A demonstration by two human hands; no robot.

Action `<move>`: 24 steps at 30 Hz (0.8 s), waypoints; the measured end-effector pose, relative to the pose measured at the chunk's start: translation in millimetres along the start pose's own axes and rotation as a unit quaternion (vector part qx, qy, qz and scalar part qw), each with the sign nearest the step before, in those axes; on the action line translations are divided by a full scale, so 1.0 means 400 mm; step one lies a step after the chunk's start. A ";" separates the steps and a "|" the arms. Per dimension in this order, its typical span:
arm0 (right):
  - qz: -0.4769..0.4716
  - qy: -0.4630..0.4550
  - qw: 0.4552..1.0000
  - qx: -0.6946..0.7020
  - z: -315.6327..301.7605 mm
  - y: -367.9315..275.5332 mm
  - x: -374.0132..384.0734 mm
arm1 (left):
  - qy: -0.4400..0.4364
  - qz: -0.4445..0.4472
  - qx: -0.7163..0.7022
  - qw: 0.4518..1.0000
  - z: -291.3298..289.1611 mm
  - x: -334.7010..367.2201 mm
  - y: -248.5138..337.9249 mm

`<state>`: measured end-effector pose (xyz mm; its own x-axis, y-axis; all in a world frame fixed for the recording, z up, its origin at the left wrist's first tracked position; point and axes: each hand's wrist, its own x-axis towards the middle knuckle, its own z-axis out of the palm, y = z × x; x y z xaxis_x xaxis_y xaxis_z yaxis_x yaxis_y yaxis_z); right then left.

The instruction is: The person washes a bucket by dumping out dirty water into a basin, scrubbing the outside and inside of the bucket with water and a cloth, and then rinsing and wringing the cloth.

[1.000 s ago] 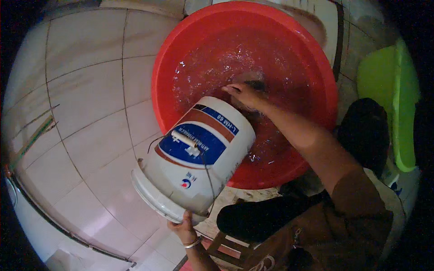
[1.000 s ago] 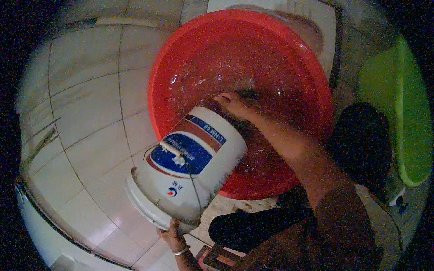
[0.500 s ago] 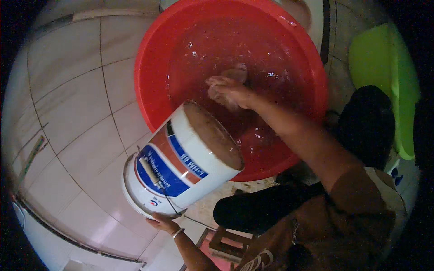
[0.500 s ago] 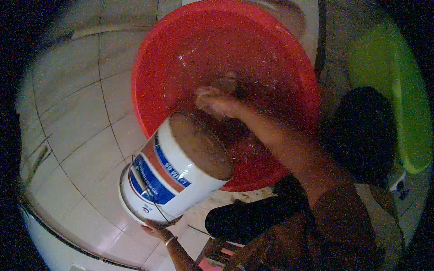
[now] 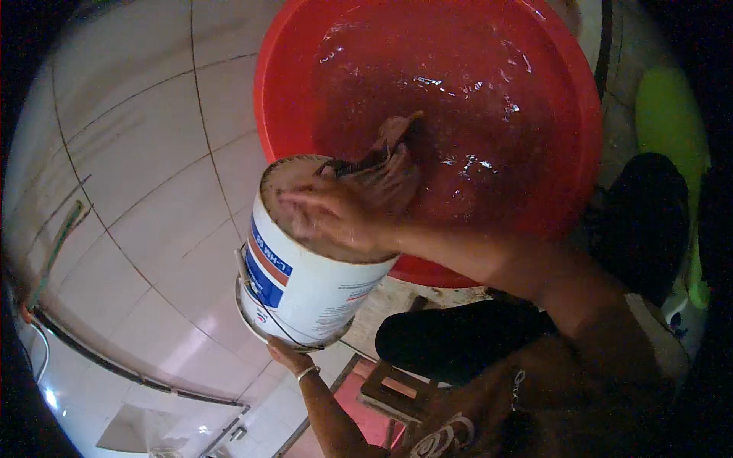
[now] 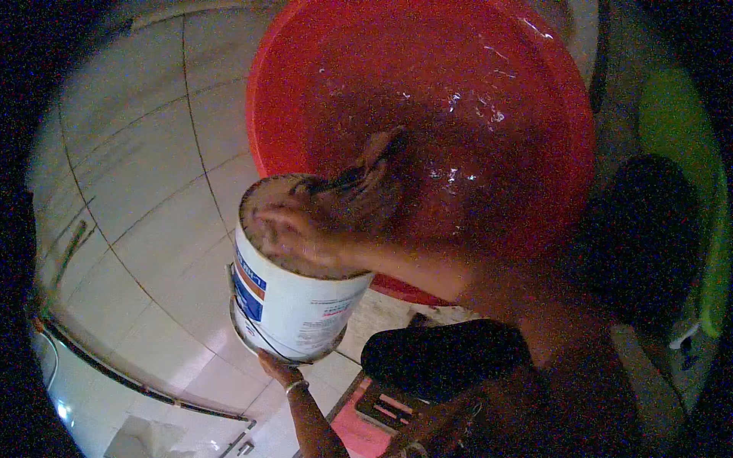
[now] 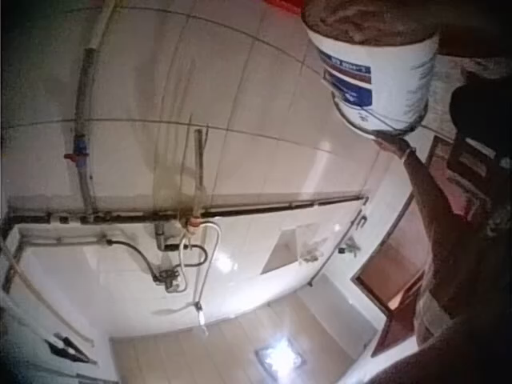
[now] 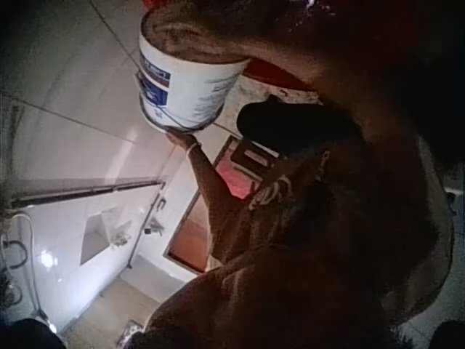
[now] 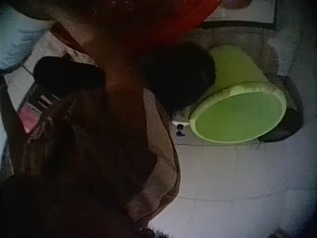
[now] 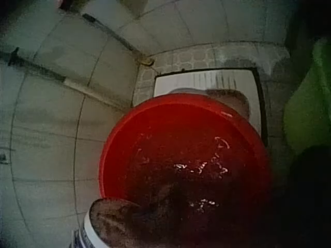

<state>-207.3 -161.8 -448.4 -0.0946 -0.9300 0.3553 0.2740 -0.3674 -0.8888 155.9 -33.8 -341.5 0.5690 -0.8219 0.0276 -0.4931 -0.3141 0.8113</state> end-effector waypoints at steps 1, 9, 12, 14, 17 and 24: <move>-0.005 0.024 1.000 -0.013 0.013 0.068 -0.006 | -0.006 -0.006 -0.014 1.000 0.000 0.011 -0.012; 0.216 0.048 0.973 -0.072 0.052 0.253 -0.162 | -0.009 -0.012 0.061 0.998 -0.046 0.031 -0.053; 0.249 -0.016 0.925 0.287 0.092 0.046 -0.164 | -0.015 0.005 -0.018 1.000 -0.115 -0.009 -0.127; -0.124 0.056 0.991 -0.009 0.098 -0.026 -0.085 | -0.064 0.009 -0.030 0.997 -0.084 -0.027 -0.097; 0.042 -0.100 0.989 0.101 0.083 -0.006 0.083 | -0.077 -0.012 -0.043 0.996 -0.049 0.046 -0.071; -0.024 -0.140 0.940 -0.310 -0.045 0.552 0.108 | -0.066 0.000 -0.131 0.989 0.077 0.035 -0.041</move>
<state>-168.4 -283.2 -634.6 0.1877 -0.9042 0.3838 -0.3435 -0.4265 -0.8367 151.5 -54.7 -372.6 0.4697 -0.8821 -0.0358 -0.2956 -0.1953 0.9351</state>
